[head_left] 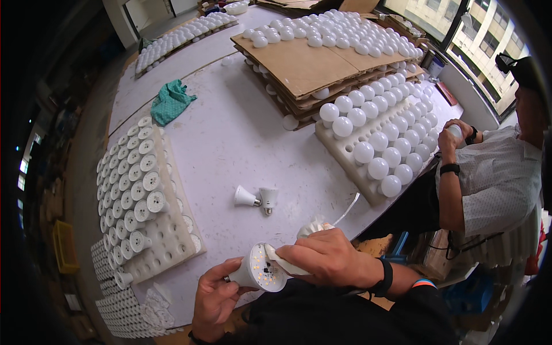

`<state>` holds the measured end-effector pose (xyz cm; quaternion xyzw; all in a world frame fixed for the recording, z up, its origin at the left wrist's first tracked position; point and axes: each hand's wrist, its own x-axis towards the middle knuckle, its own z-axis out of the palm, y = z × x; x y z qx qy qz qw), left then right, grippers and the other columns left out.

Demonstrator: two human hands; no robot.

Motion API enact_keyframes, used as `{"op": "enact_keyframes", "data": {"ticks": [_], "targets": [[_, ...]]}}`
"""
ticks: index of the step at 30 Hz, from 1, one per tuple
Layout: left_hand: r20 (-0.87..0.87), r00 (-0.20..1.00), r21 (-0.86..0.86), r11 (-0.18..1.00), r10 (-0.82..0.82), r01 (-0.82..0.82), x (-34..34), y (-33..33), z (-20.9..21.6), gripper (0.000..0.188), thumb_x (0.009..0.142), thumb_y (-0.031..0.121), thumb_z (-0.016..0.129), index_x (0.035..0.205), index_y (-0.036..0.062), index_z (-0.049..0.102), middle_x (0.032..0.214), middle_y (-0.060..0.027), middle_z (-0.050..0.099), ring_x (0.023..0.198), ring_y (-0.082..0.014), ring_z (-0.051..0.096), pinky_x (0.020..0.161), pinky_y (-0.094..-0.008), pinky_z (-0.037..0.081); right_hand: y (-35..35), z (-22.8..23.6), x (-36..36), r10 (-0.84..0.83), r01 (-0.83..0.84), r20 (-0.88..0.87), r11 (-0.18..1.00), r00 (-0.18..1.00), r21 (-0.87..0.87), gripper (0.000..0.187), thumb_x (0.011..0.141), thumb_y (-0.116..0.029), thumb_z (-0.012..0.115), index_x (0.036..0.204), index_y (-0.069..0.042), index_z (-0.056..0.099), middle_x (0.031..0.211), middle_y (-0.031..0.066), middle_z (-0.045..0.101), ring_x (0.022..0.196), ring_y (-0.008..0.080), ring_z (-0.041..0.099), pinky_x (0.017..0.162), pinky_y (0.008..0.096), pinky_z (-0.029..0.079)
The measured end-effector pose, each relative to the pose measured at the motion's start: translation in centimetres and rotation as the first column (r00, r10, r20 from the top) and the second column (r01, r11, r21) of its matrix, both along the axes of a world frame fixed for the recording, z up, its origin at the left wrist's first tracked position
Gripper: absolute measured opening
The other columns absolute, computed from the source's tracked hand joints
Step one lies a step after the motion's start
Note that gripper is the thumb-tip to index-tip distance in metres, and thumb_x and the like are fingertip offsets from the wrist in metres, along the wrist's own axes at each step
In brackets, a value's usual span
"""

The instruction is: Assembling the components of LED light bulbs, including applying adhesive to the base and attaching the plastic diffuser.

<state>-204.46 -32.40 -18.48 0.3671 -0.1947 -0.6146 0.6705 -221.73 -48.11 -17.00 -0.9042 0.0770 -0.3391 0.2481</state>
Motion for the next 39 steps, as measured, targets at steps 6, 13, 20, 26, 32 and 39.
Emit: {"op": "enact_keyframes", "data": {"ticks": [6,13,20,26,32,39], "targets": [[0.016,0.999,-0.012,0.999,0.034,-0.034,0.0,-0.3,0.6,0.032,0.074,-0.004,0.047,0.105,-0.0016,0.055,0.121,-0.0235,0.039,0.108,-0.0337,0.047,0.086,-0.0454,0.046,-0.1,0.1,-0.1,0.019,-0.016,-0.047,0.998,0.999,0.055,0.028,0.062,-0.012,0.070,0.084,-0.003,0.056,0.058,0.0041,0.049,0.046,0.0180,0.052,0.041,0.0291,0.040],[0.105,0.986,-0.017,0.992,0.126,-0.125,0.2,-0.6,0.8,0.022,0.065,-0.008,0.048,0.083,-0.0056,0.061,0.118,-0.0220,0.041,0.107,-0.0328,0.047,0.089,-0.0426,0.042,-0.2,-0.3,0.2,0.023,-0.022,-0.005,0.995,1.000,0.102,0.025,0.063,-0.013,0.066,0.073,-0.007,0.045,0.056,0.0036,0.046,0.044,0.0180,0.052,0.036,0.0311,0.038],[0.287,0.939,-0.112,0.981,0.187,-0.161,-0.1,-0.9,0.3,0.020,0.060,-0.015,0.049,0.068,-0.0010,0.062,0.111,-0.0143,0.045,0.109,-0.0352,0.047,0.091,-0.0426,0.039,-0.4,0.0,0.1,0.061,-0.048,-0.058,0.978,0.996,0.203,0.027,0.062,-0.014,0.067,0.075,-0.007,0.045,0.058,0.0045,0.048,0.048,0.0217,0.054,0.040,0.0329,0.041],[0.361,0.896,-0.170,0.963,0.258,-0.209,0.0,-1.2,-0.3,0.019,0.059,-0.015,0.056,0.059,0.0043,0.060,0.104,-0.0101,0.047,0.107,-0.0344,0.048,0.089,-0.0415,0.041,-0.6,-0.3,-0.1,0.110,-0.082,-0.091,0.960,0.990,0.268,0.026,0.065,-0.016,0.067,0.076,-0.007,0.045,0.058,0.0056,0.049,0.048,0.0229,0.054,0.040,0.0335,0.041],[0.531,0.795,-0.309,0.941,0.293,-0.141,0.1,-2.1,-1.4,0.019,0.058,-0.008,0.067,0.053,0.0097,0.060,0.097,-0.0044,0.049,0.104,-0.0310,0.050,0.086,-0.0398,0.043,-1.3,0.2,-0.8,0.112,-0.059,-0.105,0.908,0.988,0.414,0.023,0.070,-0.018,0.066,0.073,-0.007,0.047,0.054,0.0067,0.048,0.047,0.0254,0.053,0.040,0.0333,0.040],[-0.196,0.958,-0.170,0.954,0.211,-0.245,-0.6,-6.7,-5.4,0.016,0.078,0.011,0.059,0.094,0.0069,0.056,0.104,-0.0099,0.049,0.106,-0.0326,0.048,0.086,-0.0426,0.047,-3.7,0.0,-3.1,0.060,0.008,-0.104,0.831,0.993,0.556,0.020,0.071,-0.018,0.066,0.078,-0.007,0.052,0.059,0.0090,0.053,0.050,0.0268,0.054,0.045,0.0323,0.043]]}}
